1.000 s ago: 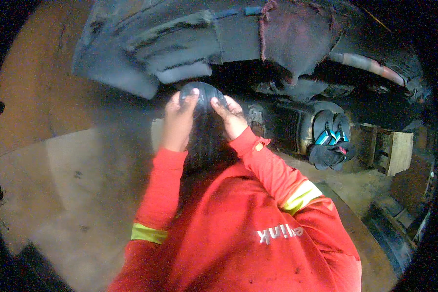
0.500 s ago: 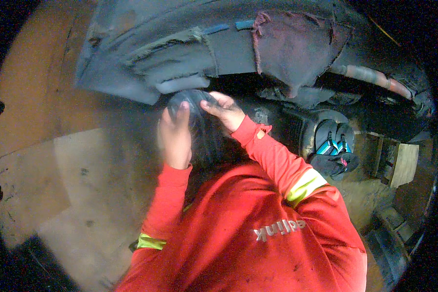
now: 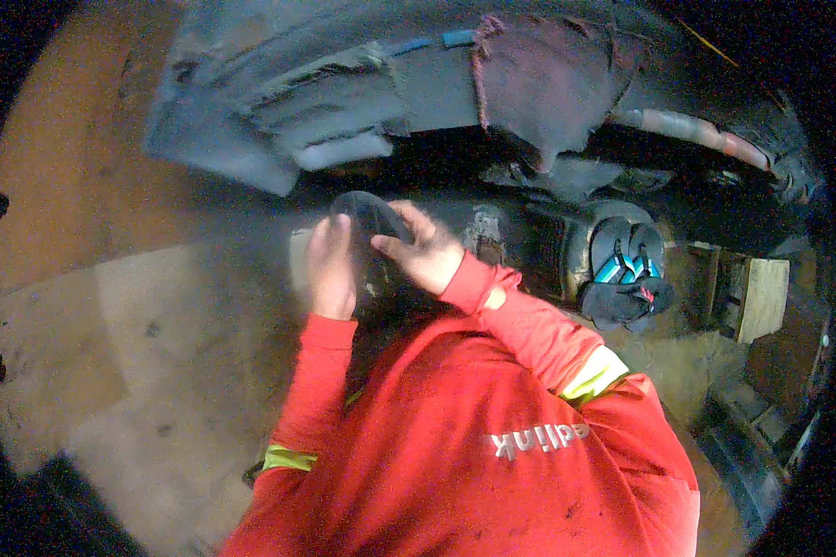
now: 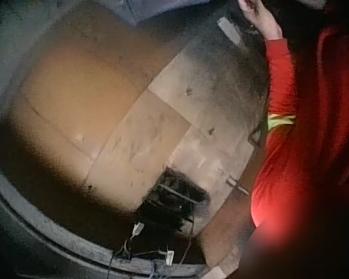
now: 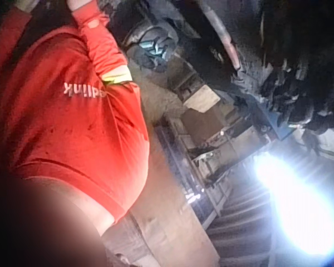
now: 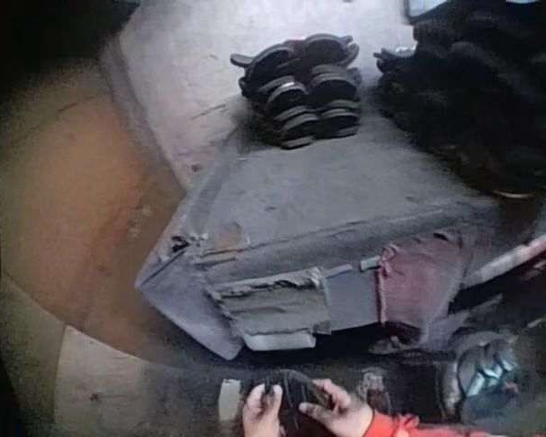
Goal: The person assembles flip-flops by hand, pressing the straps into the soles and aligning them. They repeatedly pick up pairs, attach the straps, and place the finished flip-flops on a nearby surface.
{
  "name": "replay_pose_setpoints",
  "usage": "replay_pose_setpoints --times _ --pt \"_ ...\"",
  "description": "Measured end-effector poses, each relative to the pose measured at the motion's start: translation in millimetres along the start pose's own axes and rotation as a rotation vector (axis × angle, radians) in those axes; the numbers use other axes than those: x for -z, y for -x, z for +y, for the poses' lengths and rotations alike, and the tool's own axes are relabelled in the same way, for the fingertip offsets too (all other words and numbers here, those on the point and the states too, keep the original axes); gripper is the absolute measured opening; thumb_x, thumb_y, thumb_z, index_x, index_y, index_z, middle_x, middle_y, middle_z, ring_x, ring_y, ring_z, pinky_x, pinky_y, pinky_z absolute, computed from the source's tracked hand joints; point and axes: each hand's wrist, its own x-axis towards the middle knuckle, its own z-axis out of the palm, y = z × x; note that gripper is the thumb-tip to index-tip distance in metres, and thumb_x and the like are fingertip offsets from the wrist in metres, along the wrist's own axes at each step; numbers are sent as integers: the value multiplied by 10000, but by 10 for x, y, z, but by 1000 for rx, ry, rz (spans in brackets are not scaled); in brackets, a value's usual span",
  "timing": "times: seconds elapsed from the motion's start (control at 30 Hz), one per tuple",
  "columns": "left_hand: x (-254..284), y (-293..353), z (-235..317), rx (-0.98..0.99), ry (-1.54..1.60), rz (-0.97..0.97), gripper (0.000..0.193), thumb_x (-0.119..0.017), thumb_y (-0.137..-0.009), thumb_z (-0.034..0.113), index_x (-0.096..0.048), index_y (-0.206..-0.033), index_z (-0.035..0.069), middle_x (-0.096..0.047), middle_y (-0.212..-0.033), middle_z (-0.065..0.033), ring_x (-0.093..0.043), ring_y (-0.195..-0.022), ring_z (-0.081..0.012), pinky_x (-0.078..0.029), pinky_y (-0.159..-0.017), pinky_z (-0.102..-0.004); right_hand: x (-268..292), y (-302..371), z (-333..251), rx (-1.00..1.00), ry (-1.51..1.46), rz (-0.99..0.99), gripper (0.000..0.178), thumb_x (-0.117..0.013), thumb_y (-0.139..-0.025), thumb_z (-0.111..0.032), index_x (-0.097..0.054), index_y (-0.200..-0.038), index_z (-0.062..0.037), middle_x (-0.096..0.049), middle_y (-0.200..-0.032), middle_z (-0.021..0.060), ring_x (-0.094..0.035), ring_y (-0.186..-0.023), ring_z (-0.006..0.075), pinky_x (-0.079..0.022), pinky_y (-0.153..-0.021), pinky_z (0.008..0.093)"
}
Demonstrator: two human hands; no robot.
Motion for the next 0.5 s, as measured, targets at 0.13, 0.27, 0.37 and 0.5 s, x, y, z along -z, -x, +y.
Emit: replay_pose_setpoints --times 0.13,0.27,0.37,0.5 --pt "136 170 -323 -158 -419 -75 852 -766 -861 366 -303 -1461 -23 -386 -1444 -222 -474 -1277 -297 -423 -1037 -404 -16 230 154 60 78 238 410 -684 -915 -99 -528 -1289 -37 -663 -1108 52 -607 -1035 161 -479 -938 311" --pt "130 598 -614 -527 -1163 -493 1165 -862 -658 510 -237 -1524 46 -270 -1501 -270 -384 -1326 -423 -347 -1099 -503 456 357 540 144 -483 570 257 -683 -922 -165 -595 -1137 -54 -676 -1023 48 -614 -949 152 -498 -857 333" --pt "-157 642 -845 -531 -1094 -589 973 -847 -697 423 -379 -1469 58 -311 -1482 -273 -421 -1294 -416 -373 -1066 -514 1032 642 900 -3 -603 914 138 -658 -930 -174 -615 -986 -56 -684 -927 73 -643 -818 188 -520 -741 365" --pt "-733 433 -1122 -767 -1328 -875 781 -792 -764 279 -449 -1429 56 -378 -1468 -216 -425 -1299 -401 -373 -1066 -501 1739 1153 971 54 -933 1203 181 -675 -911 -213 -531 -871 -110 -609 -871 85 -598 -782 231 -492 -644 416"
